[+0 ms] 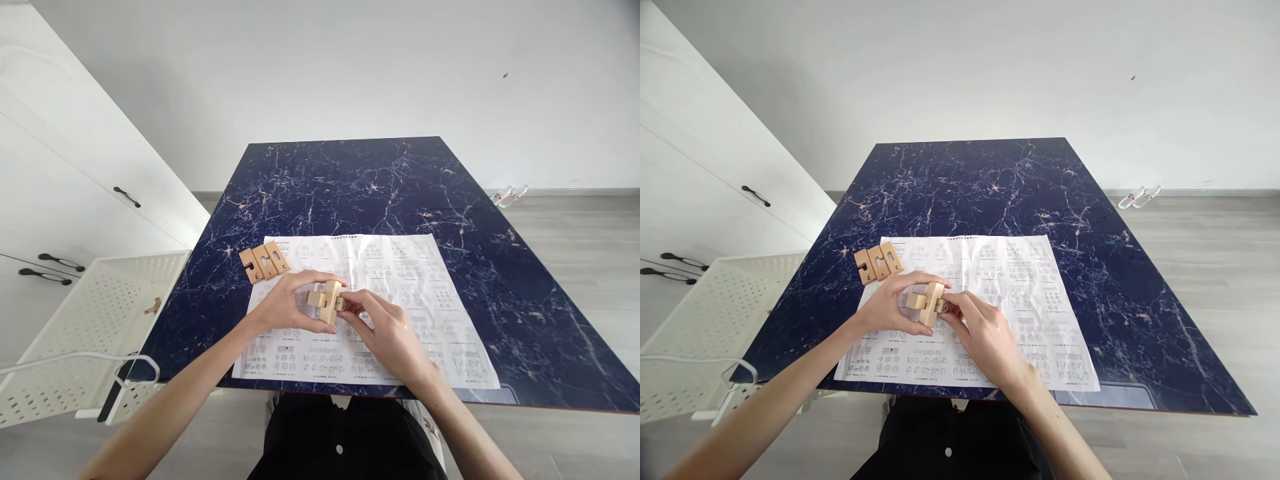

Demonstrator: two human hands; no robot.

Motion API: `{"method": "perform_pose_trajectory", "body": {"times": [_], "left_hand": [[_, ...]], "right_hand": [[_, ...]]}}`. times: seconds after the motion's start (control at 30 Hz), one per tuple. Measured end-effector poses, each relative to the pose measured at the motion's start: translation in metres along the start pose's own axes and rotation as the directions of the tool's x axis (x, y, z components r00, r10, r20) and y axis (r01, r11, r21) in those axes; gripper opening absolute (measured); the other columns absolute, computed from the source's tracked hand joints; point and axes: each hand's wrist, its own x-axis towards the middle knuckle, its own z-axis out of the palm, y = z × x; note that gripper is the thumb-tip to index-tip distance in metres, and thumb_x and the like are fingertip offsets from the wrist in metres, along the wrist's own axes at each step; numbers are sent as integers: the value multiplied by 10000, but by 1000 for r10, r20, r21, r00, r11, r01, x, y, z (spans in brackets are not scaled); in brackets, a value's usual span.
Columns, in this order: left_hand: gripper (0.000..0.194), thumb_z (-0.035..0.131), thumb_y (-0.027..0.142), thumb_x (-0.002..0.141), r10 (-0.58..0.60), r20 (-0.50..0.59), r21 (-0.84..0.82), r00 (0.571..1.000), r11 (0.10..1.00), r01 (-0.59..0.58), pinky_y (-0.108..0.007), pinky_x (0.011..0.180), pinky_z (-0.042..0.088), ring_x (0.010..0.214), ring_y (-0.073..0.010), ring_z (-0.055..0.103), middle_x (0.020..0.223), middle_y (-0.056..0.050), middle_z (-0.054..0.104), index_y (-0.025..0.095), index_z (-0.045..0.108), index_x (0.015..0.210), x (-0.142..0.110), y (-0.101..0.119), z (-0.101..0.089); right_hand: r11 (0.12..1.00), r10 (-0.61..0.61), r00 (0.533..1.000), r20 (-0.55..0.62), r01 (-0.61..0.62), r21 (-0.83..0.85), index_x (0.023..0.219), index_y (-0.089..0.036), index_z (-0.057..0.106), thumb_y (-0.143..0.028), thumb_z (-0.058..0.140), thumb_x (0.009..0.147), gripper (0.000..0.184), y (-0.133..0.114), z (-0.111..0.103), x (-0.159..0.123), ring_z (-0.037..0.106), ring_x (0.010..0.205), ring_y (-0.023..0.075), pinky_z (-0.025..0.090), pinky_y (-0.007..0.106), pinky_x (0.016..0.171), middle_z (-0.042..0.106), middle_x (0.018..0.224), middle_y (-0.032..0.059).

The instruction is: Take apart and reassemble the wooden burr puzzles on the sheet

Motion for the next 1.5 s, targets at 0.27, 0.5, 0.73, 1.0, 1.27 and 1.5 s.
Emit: {"method": "perform_pose_trajectory", "body": {"times": [0.27, 0.5, 0.73, 1.0, 1.27, 1.5], "left_hand": [[706, 953, 543, 785, 39, -77, -155, 996, 987, -51, -593, 1177, 537, 1336, -363, 702, 1389, -113, 768, 315, 708, 1406, 0, -5, -1], [531, 873, 531, 869, 6, -525, 406, 851, 881, 245, -580, 1122, 545, 1282, -341, 640, 1362, -117, 694, 257, 686, 1284, -2, -16, -10], [649, 860, 575, 861, 45, -270, 677, 962, 719, 157, -678, 1255, 369, 1463, -427, 467, 1497, -155, 588, 233, 644, 1369, -3, -23, -5], [409, 688, 538, 1057, 237, -193, 399, 952, 906, -144, -360, 861, 593, 882, -195, 698, 1046, -55, 728, 253, 680, 1351, -2, -14, 2], [216, 789, 407, 1013, 429, -131, 444, 894, 831, -334, -276, 660, 575, 719, -146, 690, 850, -12, 763, 208, 707, 1031, 0, -14, 10], [126, 715, 106, 1035, 641, 176, 757, 747, 397, -519, -269, 637, 555, 696, -132, 707, 819, 44, 773, 217, 671, 994, -4, 6, 22]], "right_hand": [[996, 57, 998, 26, -55, -63, 1205, -230, 712, -390, 565, 1131, 229, -1, 3, 3, 767, 750, 222, 656, 371, 665, 792, 941, 65], [969, 237, 934, -266, -248, -7, 1123, -215, 699, -514, 649, 1068, 308, 1, -7, 2, 793, 774, 246, 659, 365, 629, 828, 991, 104], [910, 402, 886, -232, -359, 205, 1158, -209, 684, -553, 671, 1043, 364, 1, -15, 2, 791, 814, 249, 650, 368, 647, 819, 1064, 120], [957, 275, 956, -104, -263, 123, 1134, -226, 670, -494, 621, 1080, 278, -3, -8, 2, 776, 825, 229, 637, 340, 679, 799, 989, 79], [938, 343, 936, -73, -337, 84, 1037, -226, 632, -535, 606, 1070, 312, -6, -5, 1, 719, 713, 220, 538, 327, 593, 763, 862, 62], [758, 548, 836, 3, -498, 420, 954, -214, 669, -681, 686, 992, 469, -9, -11, 9, 583, 643, 174, 499, 312, 614, 647, 720, 9]]}}
